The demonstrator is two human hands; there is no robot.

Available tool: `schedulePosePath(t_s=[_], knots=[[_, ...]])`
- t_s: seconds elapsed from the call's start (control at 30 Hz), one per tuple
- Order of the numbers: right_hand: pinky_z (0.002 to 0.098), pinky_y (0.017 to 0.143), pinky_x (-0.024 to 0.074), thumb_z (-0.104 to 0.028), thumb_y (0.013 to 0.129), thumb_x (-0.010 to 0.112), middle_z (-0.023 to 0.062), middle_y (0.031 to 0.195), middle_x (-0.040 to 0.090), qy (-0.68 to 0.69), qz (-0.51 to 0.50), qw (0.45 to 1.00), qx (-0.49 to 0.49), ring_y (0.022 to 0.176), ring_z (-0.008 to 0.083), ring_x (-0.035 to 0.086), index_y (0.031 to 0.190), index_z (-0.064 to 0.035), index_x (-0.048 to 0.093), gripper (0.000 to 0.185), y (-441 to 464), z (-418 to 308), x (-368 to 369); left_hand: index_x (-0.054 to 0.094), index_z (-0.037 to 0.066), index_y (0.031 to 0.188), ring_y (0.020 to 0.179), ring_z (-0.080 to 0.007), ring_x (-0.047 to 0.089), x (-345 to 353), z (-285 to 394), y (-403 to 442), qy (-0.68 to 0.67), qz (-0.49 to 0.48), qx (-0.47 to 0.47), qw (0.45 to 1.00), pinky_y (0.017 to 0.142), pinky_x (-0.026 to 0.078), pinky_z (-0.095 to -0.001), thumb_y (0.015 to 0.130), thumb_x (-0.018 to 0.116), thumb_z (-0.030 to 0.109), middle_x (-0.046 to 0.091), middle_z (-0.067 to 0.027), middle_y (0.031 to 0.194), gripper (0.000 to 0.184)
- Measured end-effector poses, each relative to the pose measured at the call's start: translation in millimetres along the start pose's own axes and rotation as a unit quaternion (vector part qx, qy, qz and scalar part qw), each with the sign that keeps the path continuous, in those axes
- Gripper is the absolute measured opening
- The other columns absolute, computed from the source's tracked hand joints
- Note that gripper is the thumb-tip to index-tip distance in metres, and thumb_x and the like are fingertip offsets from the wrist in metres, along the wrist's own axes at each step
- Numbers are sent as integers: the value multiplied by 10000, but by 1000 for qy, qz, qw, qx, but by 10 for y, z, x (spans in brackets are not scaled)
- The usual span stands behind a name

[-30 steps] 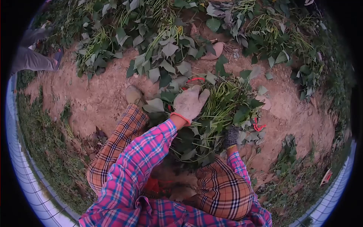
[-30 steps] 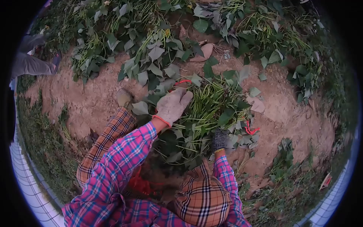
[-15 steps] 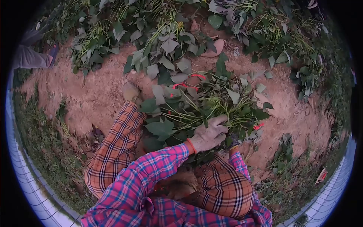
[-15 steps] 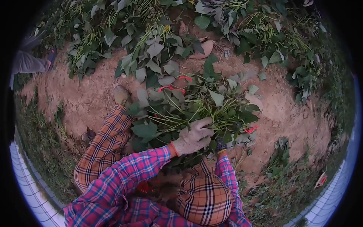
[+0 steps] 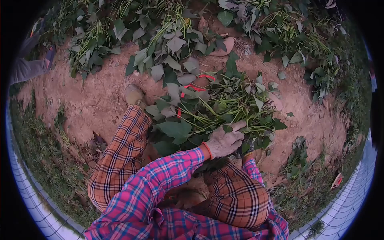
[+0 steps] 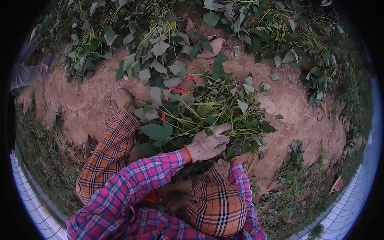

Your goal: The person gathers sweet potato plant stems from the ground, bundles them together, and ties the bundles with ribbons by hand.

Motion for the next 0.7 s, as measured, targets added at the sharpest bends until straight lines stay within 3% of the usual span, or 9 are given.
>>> schedulePosePath(t_s=[0.13, 0.23, 0.33, 0.4, 0.5, 0.57, 0.63, 0.67, 0.7], knots=[[444, 865, 405, -248, 842, 445, 208, 1115, 544, 8, 6, 1000, 5, 972, 387, 521, 1173, -117, 534, 367, 76, 35, -12, 590, 69, 986, 1208, -322, 382, 111, -115, 0, -28, 6, -7, 1000, 979, 345, -371, 767, 585, 146, 370, -148, 1322, 232], [446, 865, 404, -257, 852, 437, 210, 1118, 542, 26, 13, 1000, 8, 971, 390, 521, 1177, -126, 534, 364, 119, 38, -52, 613, 75, 970, 1163, -320, 427, 31, -30, 23, -5, -17, -22, 1000, 943, 384, -365, 762, 594, 151, 380, -158, 1314, 221], [449, 864, 404, -267, 861, 428, 212, 1121, 540, 39, 21, 999, 10, 969, 394, 520, 1181, -136, 534, 362, 131, -15, -130, 625, 53, 923, 1136, -327, 459, -167, 78, 61, 50, 24, -16, 998, 918, 405, -355, 778, 579, 134, 399, -164, 1301, 173], [450, 863, 403, -274, 868, 423, 213, 1123, 539, 48, 26, 998, 11, 968, 396, 520, 1184, -142, 535, 360, 166, -83, -186, 625, 25, 878, 1107, -338, 486, -288, -47, 109, 1, 18, -102, 995, 905, 409, -338, 802, 565, 130, 423, -171, 1284, 143], [453, 863, 403, -283, 877, 414, 215, 1126, 538, 59, 34, 998, 11, 967, 400, 519, 1188, -152, 535, 358, 205, -158, -244, 613, 52, 935, 964, -294, 560, -370, -525, 182, -83, 95, -121, 985, 825, 450, -363, 816, 553, 173, 452, -136, 1229, 180], [455, 862, 402, -290, 884, 409, 216, 1127, 537, 61, 37, 997, 11, 966, 402, 519, 1191, -158, 535, 357, 251, -269, -292, 610, 47, 932, 969, -273, 568, -579, -642, 247, -106, 79, -134, 982, 824, 442, -344, 835, 523, 171, 489, -141, 1223, 180], [456, 862, 402, -296, 890, 403, 217, 1129, 535, 51, 37, 998, 13, 965, 404, 519, 1194, -165, 535, 356, 296, -396, -360, 611, 34, 945, 929, -263, 583, -580, -790, 290, -167, -101, -217, 956, 810, 438, -330, 837, 506, 196, 567, -146, 1123, 221], [457, 861, 402, -300, 893, 400, 218, 1130, 535, 48, 36, 998, 16, 965, 406, 519, 1195, -168, 535, 356, 313, -464, -404, 605, 18, 977, 857, -245, 595, -716, -821, 340, -155, -124, -207, 958, 756, 449, -337, 825, 509, 238, 621, -137, 948, 284], [469, 854, 396, -314, 892, 400, 228, 1085, 546, -10, 31, 999, -8, 942, 405, 522, 1173, -147, 545, 358, 362, -501, -335, 601, 13, 994, 835, -250, 598, -1037, -848, 366, -110, -87, -232, 962, 751, 451, -344, 815, 519, 271, 622, -134, 924, 325]])
Point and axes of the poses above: each hand's wrist, its own y-axis towards the middle knuckle, its own x-axis out of the palm, z = x × y, the point moved 8 cm from there along y, towards the middle knuckle
